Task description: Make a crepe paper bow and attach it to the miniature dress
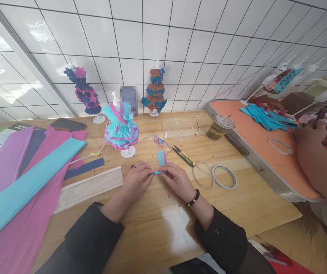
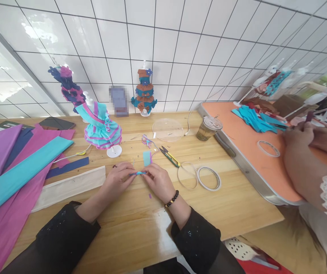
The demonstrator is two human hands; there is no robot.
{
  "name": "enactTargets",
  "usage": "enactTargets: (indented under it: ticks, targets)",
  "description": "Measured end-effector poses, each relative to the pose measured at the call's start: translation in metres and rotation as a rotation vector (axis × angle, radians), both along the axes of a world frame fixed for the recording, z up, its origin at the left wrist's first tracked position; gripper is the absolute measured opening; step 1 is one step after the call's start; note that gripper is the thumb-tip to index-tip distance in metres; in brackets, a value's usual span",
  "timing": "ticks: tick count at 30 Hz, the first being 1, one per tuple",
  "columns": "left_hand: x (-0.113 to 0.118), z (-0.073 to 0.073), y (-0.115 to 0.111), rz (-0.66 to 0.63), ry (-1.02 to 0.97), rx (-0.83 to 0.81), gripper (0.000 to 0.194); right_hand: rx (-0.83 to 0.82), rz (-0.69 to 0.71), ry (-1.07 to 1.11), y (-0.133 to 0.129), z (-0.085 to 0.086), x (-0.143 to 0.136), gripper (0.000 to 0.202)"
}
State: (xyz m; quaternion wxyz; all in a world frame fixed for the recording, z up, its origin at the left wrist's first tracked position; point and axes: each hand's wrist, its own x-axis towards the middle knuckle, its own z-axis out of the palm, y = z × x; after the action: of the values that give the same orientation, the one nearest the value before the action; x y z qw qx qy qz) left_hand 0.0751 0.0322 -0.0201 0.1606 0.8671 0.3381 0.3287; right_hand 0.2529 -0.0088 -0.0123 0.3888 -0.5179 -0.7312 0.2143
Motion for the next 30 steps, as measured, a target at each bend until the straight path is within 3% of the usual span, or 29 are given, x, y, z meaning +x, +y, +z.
enactTargets:
  ticks: [7, 16, 20, 24, 30]
  targets:
    - [0.0000, 0.0000, -0.0002, -0.003, -0.018, -0.038, 0.013, -0.005, 0.003, 0.053, 0.0009, -0.0038, 0.0010, 0.014]
    - [-0.0018, -0.0040, 0.0016, 0.020, -0.026, 0.037, 0.012, -0.029, 0.001, 0.093, 0.0008, -0.0050, 0.0010, 0.050]
    - [-0.0015, -0.0037, -0.0002, 0.025, -0.001, 0.078, 0.013, 0.051, 0.030, 0.009, -0.0007, -0.0027, -0.0029, 0.044]
    - [-0.0001, -0.0035, -0.0008, 0.007, -0.021, 0.081, 0.014, 0.080, 0.045, -0.032, -0.0015, -0.0016, -0.0049, 0.023]
    - [0.0000, -0.0040, 0.0012, 0.044, -0.151, -0.071, 0.016, 0.156, 0.018, -0.102, -0.0014, -0.0008, -0.0036, 0.018]
